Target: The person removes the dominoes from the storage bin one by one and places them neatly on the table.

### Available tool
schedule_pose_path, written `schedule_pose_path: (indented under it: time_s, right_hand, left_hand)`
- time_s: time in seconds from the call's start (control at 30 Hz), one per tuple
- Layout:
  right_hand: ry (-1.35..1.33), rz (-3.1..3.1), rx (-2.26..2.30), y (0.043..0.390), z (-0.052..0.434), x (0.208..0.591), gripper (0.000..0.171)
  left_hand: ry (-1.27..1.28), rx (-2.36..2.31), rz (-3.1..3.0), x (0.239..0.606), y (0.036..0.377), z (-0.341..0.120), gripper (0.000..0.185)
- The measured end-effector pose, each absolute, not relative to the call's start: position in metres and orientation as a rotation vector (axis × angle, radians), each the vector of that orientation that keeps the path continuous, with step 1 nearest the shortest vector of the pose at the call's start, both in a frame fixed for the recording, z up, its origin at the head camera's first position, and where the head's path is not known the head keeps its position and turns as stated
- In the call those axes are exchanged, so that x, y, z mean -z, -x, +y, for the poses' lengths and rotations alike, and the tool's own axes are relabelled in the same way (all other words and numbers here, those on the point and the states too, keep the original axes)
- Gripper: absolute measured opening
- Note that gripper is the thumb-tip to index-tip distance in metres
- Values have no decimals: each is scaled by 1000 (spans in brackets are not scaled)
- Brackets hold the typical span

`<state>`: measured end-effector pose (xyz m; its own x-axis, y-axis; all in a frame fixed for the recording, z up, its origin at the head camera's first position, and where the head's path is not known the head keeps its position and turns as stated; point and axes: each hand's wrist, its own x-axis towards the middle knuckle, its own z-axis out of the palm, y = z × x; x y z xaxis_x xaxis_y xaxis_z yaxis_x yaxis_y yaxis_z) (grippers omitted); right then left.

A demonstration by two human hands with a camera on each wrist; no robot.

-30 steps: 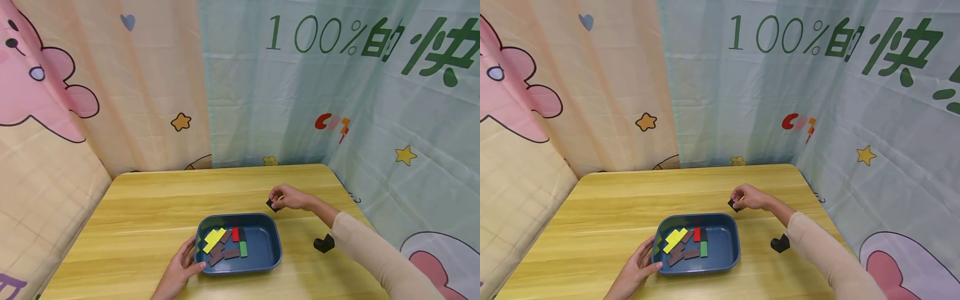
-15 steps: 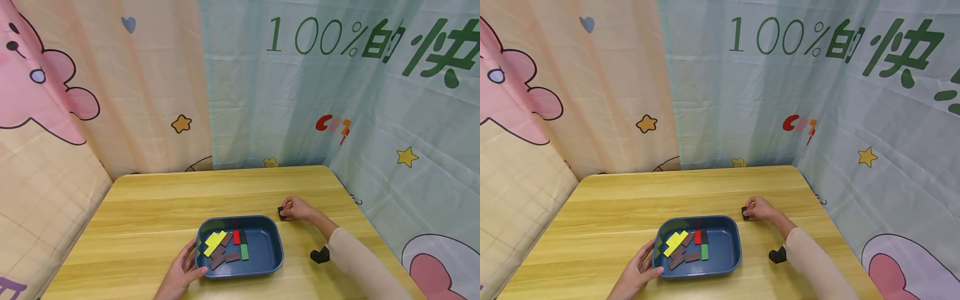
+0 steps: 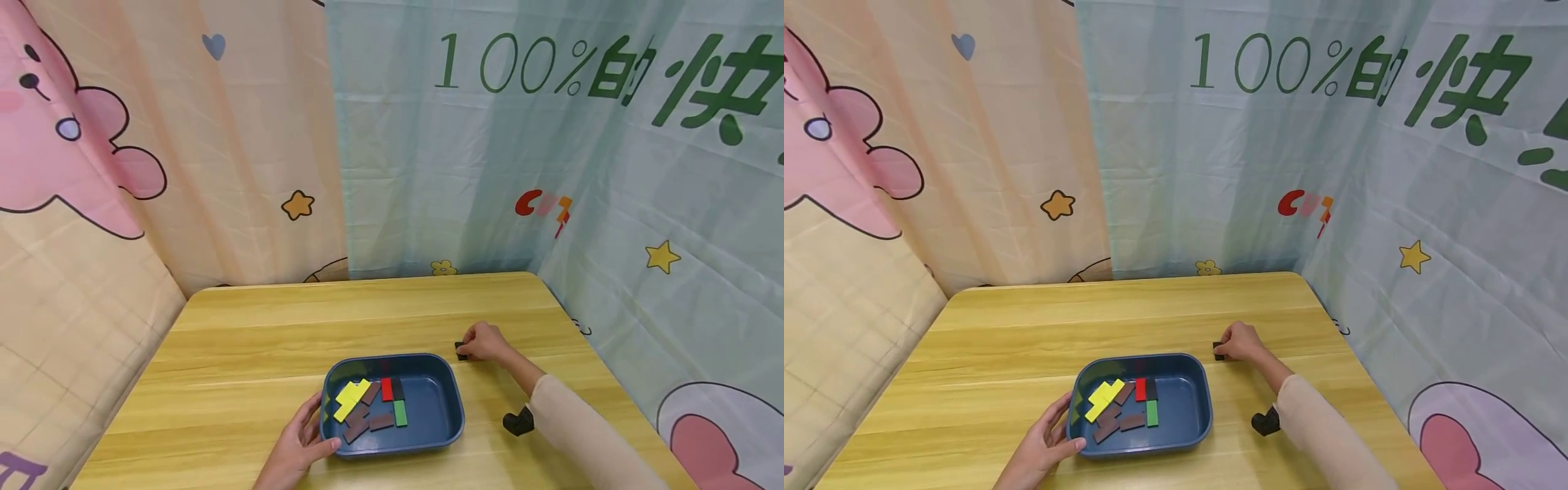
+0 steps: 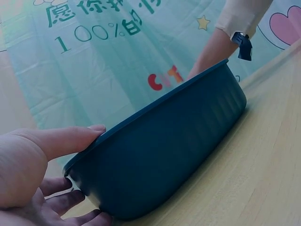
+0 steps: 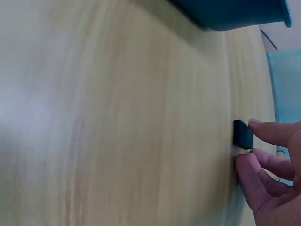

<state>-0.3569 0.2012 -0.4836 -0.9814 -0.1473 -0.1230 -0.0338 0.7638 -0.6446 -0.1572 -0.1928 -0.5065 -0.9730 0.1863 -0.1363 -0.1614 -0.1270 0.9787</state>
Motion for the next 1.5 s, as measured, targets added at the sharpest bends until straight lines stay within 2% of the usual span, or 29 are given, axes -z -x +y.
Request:
schedule_pose_path:
  time_s: [0.4,0.8,1.2,1.5]
  right_hand:
    - [209,2742,1096,357,203,460,30]
    - [453,2687,1060,354,183,429,37]
    - [729,2613,978,349,155,411,27]
    - [837,2548,953,341,132,405,23]
  left_hand:
    - [-37,-2204,1900,513,159,-193,93]
    - [-25,-2201,1905,509,158,-193,95]
    - [-38,-2163,1970,505,159,-194,93]
    - [-25,-2160,1974,505,158,-195,93]
